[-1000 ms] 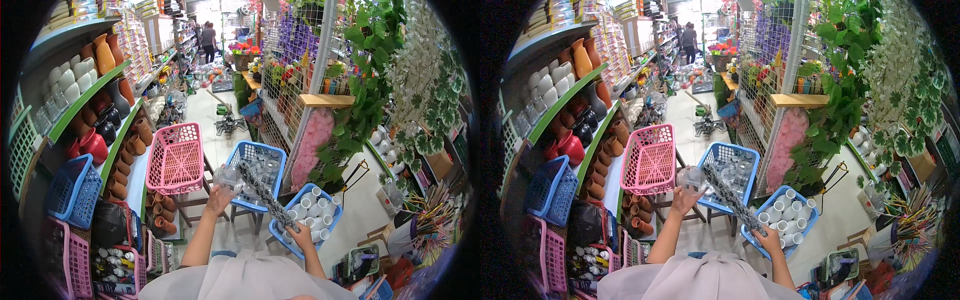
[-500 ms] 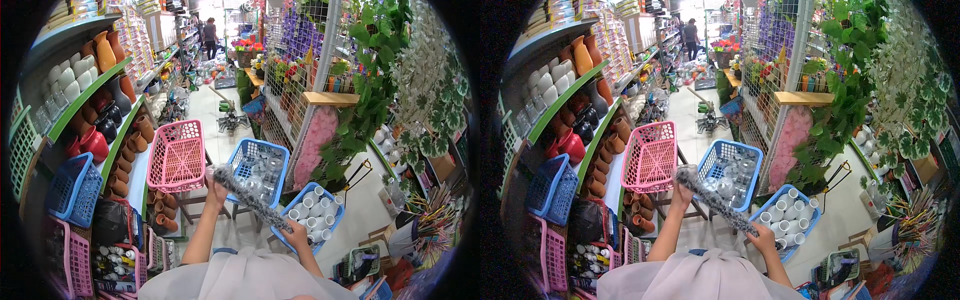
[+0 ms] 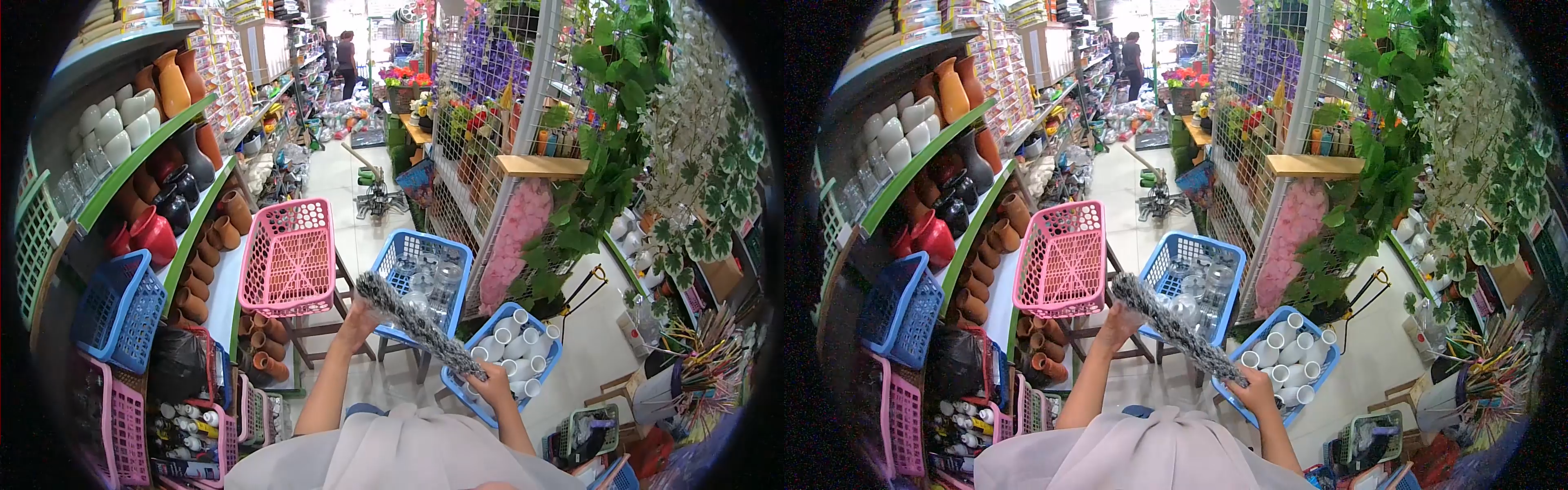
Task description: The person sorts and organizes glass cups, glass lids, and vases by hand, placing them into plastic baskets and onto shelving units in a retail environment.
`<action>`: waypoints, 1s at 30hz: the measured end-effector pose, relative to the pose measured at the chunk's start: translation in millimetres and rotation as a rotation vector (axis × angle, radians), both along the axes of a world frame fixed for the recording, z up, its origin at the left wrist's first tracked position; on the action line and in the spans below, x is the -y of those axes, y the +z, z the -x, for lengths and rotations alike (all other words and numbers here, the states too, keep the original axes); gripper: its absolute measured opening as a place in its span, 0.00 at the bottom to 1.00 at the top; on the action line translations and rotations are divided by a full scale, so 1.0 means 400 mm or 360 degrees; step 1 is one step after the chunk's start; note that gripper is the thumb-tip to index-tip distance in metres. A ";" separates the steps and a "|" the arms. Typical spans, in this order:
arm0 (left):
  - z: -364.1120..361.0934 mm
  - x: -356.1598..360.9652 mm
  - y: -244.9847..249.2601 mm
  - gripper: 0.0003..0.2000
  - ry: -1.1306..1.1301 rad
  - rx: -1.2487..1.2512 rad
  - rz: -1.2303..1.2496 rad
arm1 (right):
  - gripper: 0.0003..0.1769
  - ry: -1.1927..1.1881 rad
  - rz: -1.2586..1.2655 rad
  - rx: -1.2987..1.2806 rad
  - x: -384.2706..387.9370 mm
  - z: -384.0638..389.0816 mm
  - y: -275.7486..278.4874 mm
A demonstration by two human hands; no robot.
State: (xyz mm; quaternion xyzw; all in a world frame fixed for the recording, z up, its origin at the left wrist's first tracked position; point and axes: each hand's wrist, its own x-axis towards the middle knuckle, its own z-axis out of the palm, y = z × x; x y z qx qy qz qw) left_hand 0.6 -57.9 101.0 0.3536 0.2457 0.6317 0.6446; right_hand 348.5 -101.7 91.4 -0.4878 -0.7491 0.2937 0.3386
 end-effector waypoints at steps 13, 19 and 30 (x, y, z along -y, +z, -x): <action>-0.029 -0.020 0.029 0.43 -0.0057 0.0014 0.0037 | 0.21 -0.0178 0.0137 0.0227 0.058 -0.101 0.003; -0.041 -0.035 0.021 0.45 -0.0204 -0.0070 0.0090 | 0.21 -0.0119 0.0062 0.0065 0.072 -0.088 -0.031; -0.025 -0.020 0.016 0.37 -0.0020 0.0198 0.0152 | 0.20 -0.0103 0.0075 0.0152 0.063 -0.082 -0.082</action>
